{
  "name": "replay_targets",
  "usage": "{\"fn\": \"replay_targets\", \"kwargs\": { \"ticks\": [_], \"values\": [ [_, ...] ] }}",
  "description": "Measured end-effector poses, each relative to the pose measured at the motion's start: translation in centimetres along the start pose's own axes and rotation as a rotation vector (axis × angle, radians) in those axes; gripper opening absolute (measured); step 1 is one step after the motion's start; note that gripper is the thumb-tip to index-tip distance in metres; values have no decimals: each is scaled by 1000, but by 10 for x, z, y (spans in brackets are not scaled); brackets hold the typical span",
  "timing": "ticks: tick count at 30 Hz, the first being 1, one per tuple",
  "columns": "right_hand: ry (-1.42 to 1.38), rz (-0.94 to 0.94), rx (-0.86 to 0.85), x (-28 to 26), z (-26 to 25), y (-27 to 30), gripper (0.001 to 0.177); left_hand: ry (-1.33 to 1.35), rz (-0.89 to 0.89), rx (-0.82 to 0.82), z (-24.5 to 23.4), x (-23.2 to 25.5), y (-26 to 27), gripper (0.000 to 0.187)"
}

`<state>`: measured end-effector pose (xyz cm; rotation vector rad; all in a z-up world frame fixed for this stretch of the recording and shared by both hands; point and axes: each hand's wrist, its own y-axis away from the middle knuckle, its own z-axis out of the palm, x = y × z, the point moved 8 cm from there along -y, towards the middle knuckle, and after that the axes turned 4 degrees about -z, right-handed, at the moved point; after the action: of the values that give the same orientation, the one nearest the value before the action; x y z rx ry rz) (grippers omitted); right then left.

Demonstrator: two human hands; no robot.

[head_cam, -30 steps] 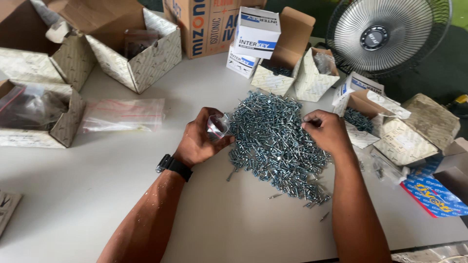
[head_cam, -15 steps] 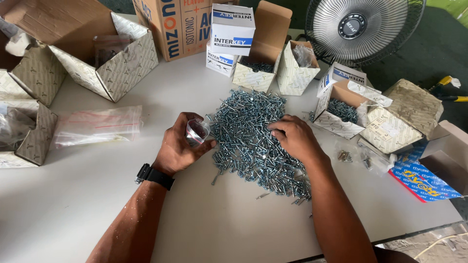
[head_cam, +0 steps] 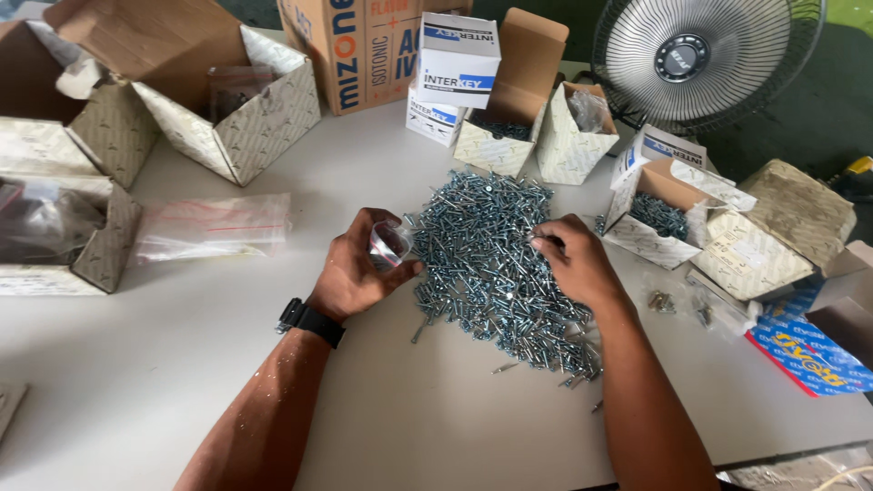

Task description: The person sorts a large pile of small metal nails on a table, picking them up one by one and placing them into a small transparent plastic cup. The person occasionally adjusts the pile and the cup while continuing the sorting process.

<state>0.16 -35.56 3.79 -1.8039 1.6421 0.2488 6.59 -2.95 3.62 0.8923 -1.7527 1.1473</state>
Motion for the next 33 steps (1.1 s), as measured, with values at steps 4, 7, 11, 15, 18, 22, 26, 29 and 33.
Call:
{"fn": "replay_targets", "kwargs": {
  "ticks": [4,7,11,15,18,22,26,29,33],
  "values": [
    [-59,-41,21,-28,-1,-9,16,29,15,25,0,1,1,63],
    [-227,74,4,-64,14,-18,17,43,22,23,-2,2,0,62],
    [-333,17,-81,-136,42,-32,13,25,22,-12,0,6,2,63],
    [-609,1,-129,-162,79,-45,13,8,-9,-26,3,-5,0,64],
    [-531,-83,-157,-176,88,-49,18,24,-13,-23,2,-4,2,62],
    [-399,-72,-124,-165,61,-46,20,47,-4,-40,1,2,0,62],
    [-176,62,-13,-114,4,-35,23,19,-66,-57,5,0,-1,64],
    [110,126,-29,-61,-18,-20,25,6,-82,-64,11,-6,-3,65],
    [164,101,-75,-56,-23,0,31,-7,-93,-54,9,-3,-2,66]
  ]
}}
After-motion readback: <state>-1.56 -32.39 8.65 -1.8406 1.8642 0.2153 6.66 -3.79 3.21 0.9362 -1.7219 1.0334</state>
